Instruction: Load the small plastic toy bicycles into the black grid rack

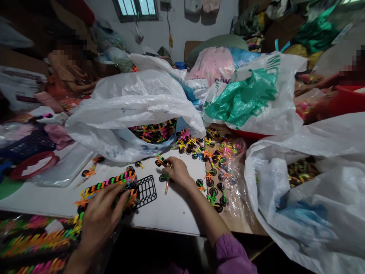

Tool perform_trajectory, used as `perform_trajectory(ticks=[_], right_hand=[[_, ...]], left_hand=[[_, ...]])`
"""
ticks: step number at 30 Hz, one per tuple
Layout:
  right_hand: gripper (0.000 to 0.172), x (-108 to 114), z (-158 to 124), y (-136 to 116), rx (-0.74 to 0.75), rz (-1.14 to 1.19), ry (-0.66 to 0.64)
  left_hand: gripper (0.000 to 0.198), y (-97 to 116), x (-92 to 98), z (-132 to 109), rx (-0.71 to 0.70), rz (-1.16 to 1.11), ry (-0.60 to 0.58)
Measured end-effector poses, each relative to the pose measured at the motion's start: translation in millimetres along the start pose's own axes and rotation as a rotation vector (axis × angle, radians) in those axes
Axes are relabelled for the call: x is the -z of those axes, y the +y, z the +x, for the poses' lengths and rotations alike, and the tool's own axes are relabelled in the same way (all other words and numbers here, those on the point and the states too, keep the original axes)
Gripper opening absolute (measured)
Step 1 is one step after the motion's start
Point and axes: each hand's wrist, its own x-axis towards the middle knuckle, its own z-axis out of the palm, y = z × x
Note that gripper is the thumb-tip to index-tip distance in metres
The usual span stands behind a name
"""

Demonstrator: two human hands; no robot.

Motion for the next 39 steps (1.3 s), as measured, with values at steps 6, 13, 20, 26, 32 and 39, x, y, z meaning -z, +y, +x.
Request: perform_trajectory(ticks=[6,13,20,26,32,39], right_hand=[[0.008,-4,-16,-37,0.159,0.072,-0.002],[0.013,-24,-31,-57,0.015,-0.043,0.117],[0.012,-36,-32,-65,0.015,-0.001,0.127],[0.011,-65,-25,-42,-0.106,0.021,-0.034],[0.010,-80,-10,-37,-0.011,0.181,-0.023],[0.023,-112,-3,-31,0.090,0.263,-0.078]], left_hand=[[0.043,18,-10.4,48,0.371,-0.374,-0.101],[0.030,32,-29.0,37,0.692,-0.640,-0.033],[0.023,26,-28.9,35,0.606,-0.304,0.002],[0.025,15,-2.9,22,0.286,-0.042,-0.093],[0.022,-33,11.4,40,0.110,0.012,-0.225],[0.021,-44,-26.3,35,0.030,-0.137,-0.477]])
